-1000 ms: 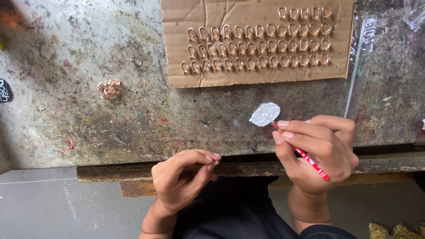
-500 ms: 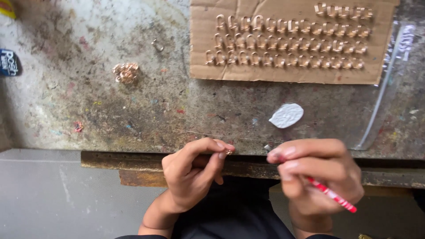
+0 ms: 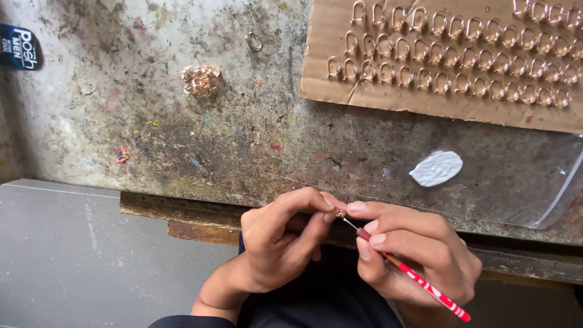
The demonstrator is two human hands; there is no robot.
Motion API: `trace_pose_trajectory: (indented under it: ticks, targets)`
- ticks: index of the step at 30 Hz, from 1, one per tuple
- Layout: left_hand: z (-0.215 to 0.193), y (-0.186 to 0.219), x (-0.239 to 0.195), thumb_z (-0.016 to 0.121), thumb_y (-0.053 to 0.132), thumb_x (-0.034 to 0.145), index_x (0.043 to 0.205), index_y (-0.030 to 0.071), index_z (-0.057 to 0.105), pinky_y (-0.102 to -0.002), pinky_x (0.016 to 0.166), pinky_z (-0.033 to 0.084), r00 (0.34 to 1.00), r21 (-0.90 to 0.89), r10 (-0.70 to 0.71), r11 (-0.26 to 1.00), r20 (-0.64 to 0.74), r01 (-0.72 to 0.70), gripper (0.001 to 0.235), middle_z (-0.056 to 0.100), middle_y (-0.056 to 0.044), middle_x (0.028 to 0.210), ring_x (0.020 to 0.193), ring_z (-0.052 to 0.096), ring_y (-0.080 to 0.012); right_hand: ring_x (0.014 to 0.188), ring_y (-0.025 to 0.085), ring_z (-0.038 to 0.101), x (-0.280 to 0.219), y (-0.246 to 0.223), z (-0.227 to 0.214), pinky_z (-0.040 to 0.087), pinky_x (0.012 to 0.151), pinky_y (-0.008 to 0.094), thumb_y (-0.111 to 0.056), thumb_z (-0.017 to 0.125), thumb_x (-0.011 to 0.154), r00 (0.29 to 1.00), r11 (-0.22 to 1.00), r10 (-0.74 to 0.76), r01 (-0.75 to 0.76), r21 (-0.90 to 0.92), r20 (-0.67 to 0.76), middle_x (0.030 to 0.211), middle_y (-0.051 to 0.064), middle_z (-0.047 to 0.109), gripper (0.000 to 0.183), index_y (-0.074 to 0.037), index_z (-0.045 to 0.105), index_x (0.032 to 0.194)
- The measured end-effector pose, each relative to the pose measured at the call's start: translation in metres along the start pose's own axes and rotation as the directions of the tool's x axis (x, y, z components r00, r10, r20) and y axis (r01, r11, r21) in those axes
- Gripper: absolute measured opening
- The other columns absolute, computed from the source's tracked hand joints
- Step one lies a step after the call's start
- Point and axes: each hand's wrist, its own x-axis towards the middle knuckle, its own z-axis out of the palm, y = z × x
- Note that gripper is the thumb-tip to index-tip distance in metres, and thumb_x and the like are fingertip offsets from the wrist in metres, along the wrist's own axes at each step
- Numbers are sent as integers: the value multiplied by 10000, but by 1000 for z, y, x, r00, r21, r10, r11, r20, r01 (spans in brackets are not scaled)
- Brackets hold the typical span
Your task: The person paints small copper-colored metal rings with a white substance using a fine brush. They repeatedly dip the brush into a small white blob on the table and apply the substance to each ring held in the left hand, then place the finished rings into a pile on the table.
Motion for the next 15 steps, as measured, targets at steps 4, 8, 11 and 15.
trace_pose_trajectory:
  ticks: [4,8,11,15]
  targets:
    - [0,-3,0,634,19,989,1029,-10,616,-213,707,657,1000,28,28,999,-4,-28,53,768,-154,971,848,800,-188,786,282,832,-1,0,0,749,729,286,-93,681,886,1000,1000,6,-6,-26,0,835,128,663,118,-60,570,860]
    - [0,-4,0,630,24,991,1031,-2,615,-186,635,633,1000,34,20,999,-3,-20,50,777,-143,973,795,786,-152,794,286,833,-2,2,-1,757,752,297,-84,692,880,1000,1000,5,-5,-18,12,849,137,665,120,-56,575,877]
    - [-1,-4,0,628,22,990,1030,-2,616,-185,629,631,1000,37,23,999,1,-23,49,779,-143,970,794,788,-151,797,288,836,-3,3,-1,761,756,297,-87,693,881,1000,1000,-1,1,-5,15,855,134,665,120,-53,578,886]
    - [-1,-4,0,624,32,994,1032,4,615,-183,620,635,1000,33,14,999,6,-14,48,778,-140,971,798,788,-150,800,285,839,-1,1,-1,751,748,286,-100,680,887,1000,1000,-1,2,-18,18,844,129,671,115,-56,574,875]
